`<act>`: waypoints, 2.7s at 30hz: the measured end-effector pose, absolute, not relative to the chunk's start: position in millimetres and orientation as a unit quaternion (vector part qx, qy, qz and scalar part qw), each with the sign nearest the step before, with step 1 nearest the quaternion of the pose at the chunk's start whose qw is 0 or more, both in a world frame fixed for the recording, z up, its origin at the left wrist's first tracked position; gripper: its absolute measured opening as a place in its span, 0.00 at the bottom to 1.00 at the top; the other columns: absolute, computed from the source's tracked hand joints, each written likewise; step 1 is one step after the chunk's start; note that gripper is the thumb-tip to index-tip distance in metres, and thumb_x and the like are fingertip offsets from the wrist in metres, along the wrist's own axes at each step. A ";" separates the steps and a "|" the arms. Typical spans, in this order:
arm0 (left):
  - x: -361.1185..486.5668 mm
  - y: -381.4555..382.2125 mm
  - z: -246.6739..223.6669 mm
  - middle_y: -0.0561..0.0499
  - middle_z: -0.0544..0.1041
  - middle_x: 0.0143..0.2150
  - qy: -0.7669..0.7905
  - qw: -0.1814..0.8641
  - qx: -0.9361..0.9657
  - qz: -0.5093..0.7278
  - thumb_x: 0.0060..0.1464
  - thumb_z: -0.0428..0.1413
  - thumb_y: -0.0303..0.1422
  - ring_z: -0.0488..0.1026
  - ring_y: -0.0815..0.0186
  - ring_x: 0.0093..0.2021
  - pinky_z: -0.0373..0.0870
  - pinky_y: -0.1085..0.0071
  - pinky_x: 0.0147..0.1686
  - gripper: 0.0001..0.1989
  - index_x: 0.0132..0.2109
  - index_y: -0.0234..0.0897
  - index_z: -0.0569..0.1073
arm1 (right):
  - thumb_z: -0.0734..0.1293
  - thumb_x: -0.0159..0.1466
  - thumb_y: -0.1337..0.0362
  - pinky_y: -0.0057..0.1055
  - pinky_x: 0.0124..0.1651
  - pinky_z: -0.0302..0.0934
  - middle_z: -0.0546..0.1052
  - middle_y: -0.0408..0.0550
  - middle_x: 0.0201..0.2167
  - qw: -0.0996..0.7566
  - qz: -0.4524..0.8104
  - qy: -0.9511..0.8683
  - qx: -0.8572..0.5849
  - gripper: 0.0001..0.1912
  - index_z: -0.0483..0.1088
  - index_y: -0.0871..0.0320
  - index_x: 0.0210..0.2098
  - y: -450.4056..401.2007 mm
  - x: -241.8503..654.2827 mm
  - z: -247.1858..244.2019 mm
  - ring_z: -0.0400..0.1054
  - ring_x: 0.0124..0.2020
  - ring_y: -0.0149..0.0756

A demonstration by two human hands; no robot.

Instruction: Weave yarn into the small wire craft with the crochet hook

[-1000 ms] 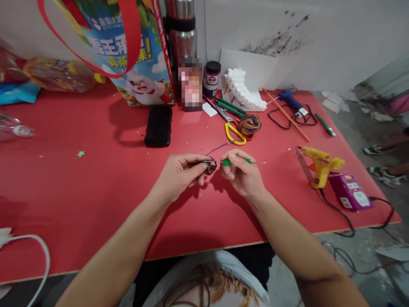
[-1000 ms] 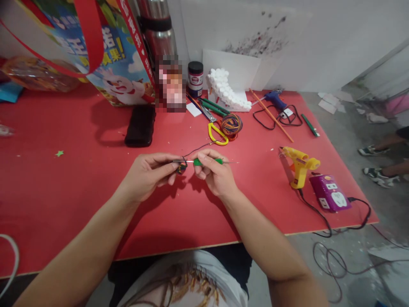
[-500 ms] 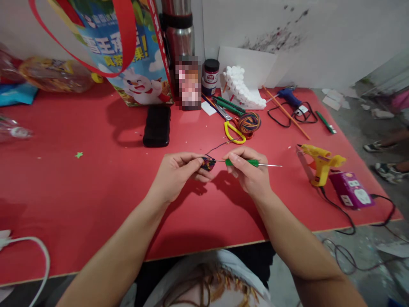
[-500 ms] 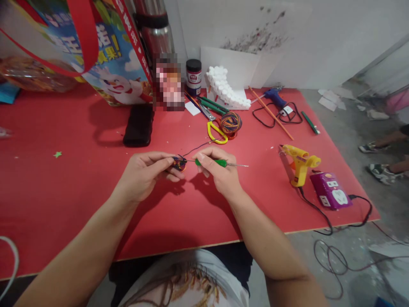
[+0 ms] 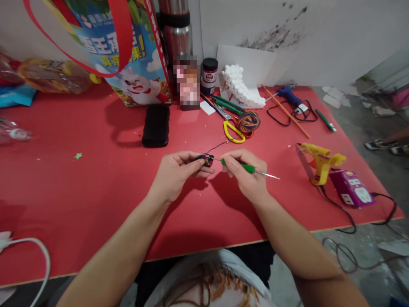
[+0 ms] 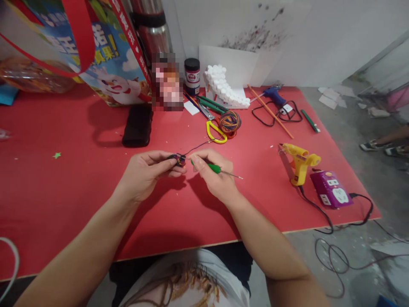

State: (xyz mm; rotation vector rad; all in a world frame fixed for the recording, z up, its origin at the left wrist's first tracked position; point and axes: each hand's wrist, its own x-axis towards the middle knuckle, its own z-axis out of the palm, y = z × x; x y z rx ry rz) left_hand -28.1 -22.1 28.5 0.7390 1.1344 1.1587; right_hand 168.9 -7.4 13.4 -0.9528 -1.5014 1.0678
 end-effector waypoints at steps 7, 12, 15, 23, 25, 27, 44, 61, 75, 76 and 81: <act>-24.2 -24.1 26.0 0.45 0.86 0.33 0.524 0.581 0.331 0.527 0.49 0.73 0.34 0.86 0.59 0.33 0.86 0.66 0.41 0.12 0.39 0.32 0.84 | 0.67 0.74 0.62 0.39 0.45 0.71 0.85 0.46 0.37 0.479 0.284 -0.738 -0.382 0.09 0.80 0.49 0.45 -15.8 163.5 14.1 0.78 0.38 0.39; -17.7 -27.6 23.9 0.48 0.86 0.33 0.530 0.549 0.345 0.547 0.51 0.72 0.32 0.86 0.63 0.32 0.86 0.70 0.38 0.09 0.38 0.33 0.85 | 0.66 0.74 0.65 0.36 0.46 0.73 0.86 0.48 0.41 0.461 0.193 -0.787 -0.363 0.10 0.79 0.50 0.49 -16.6 159.4 7.5 0.80 0.40 0.39; -15.0 -28.9 24.3 0.49 0.86 0.32 0.524 0.540 0.348 0.560 0.50 0.72 0.32 0.86 0.63 0.31 0.86 0.70 0.36 0.08 0.37 0.33 0.85 | 0.66 0.74 0.67 0.34 0.45 0.73 0.86 0.49 0.41 0.469 0.140 -0.805 -0.334 0.10 0.78 0.53 0.52 -13.7 160.0 4.2 0.80 0.39 0.37; -19.3 -28.1 24.8 0.49 0.88 0.35 0.494 0.549 0.354 0.574 0.52 0.72 0.31 0.85 0.66 0.29 0.86 0.73 0.35 0.11 0.44 0.37 0.87 | 0.68 0.73 0.68 0.34 0.44 0.75 0.85 0.49 0.40 0.481 0.076 -0.828 -0.279 0.12 0.74 0.54 0.55 -5.3 163.3 1.1 0.80 0.40 0.38; -17.8 -29.4 26.2 0.50 0.87 0.34 0.499 0.541 0.350 0.579 0.52 0.72 0.32 0.84 0.67 0.28 0.85 0.74 0.34 0.10 0.44 0.37 0.88 | 0.68 0.72 0.69 0.35 0.43 0.75 0.84 0.51 0.40 0.484 0.041 -0.829 -0.277 0.13 0.72 0.55 0.56 -7.1 160.3 -1.0 0.79 0.40 0.39; -14.5 -31.4 27.7 0.50 0.87 0.33 0.513 0.520 0.349 0.588 0.53 0.71 0.32 0.84 0.68 0.28 0.85 0.74 0.33 0.09 0.43 0.38 0.88 | 0.68 0.72 0.69 0.35 0.42 0.74 0.84 0.52 0.40 0.483 -0.002 -0.828 -0.286 0.14 0.71 0.56 0.57 -10.2 156.1 -2.8 0.79 0.39 0.40; -18.6 -27.4 21.2 0.51 0.85 0.35 0.534 0.416 0.457 0.578 0.54 0.69 0.29 0.84 0.67 0.30 0.84 0.74 0.34 0.05 0.40 0.36 0.87 | 0.67 0.73 0.65 0.31 0.41 0.70 0.83 0.45 0.34 0.485 0.236 -0.737 -0.407 0.07 0.79 0.54 0.43 -22.7 160.8 22.0 0.78 0.34 0.33; -36.2 -25.0 30.9 0.50 0.83 0.29 0.461 0.644 0.441 0.422 0.51 0.70 0.31 0.79 0.68 0.21 0.77 0.75 0.22 0.06 0.37 0.36 0.84 | 0.77 0.59 0.62 0.23 0.18 0.38 0.72 0.42 0.14 0.415 0.742 -0.403 -0.338 0.08 0.80 0.61 0.28 11.9 186.4 34.9 0.54 0.14 0.22; -18.8 -33.3 25.7 0.49 0.83 0.28 0.464 0.582 0.391 0.542 0.57 0.69 0.35 0.80 0.65 0.23 0.72 0.76 0.17 0.08 0.42 0.37 0.82 | 0.77 0.60 0.55 0.26 0.22 0.50 0.69 0.35 0.18 0.490 0.762 -0.313 -0.286 0.12 0.77 0.56 0.36 1.0 150.2 11.0 0.52 0.16 0.24; -18.6 -33.1 26.2 0.49 0.82 0.27 0.469 0.589 0.380 0.537 0.56 0.69 0.35 0.79 0.66 0.21 0.69 0.77 0.15 0.10 0.43 0.36 0.82 | 0.77 0.60 0.55 0.26 0.22 0.49 0.69 0.35 0.19 0.489 0.763 -0.310 -0.287 0.12 0.77 0.56 0.36 1.5 149.8 9.8 0.52 0.17 0.24; -18.1 -31.8 28.2 0.51 0.81 0.24 0.466 0.615 0.344 0.534 0.52 0.71 0.33 0.75 0.69 0.18 0.69 0.78 0.15 0.09 0.40 0.35 0.83 | 0.78 0.60 0.56 0.24 0.22 0.49 0.71 0.36 0.19 0.486 0.761 -0.318 -0.289 0.12 0.77 0.57 0.36 5.0 153.7 8.9 0.52 0.17 0.22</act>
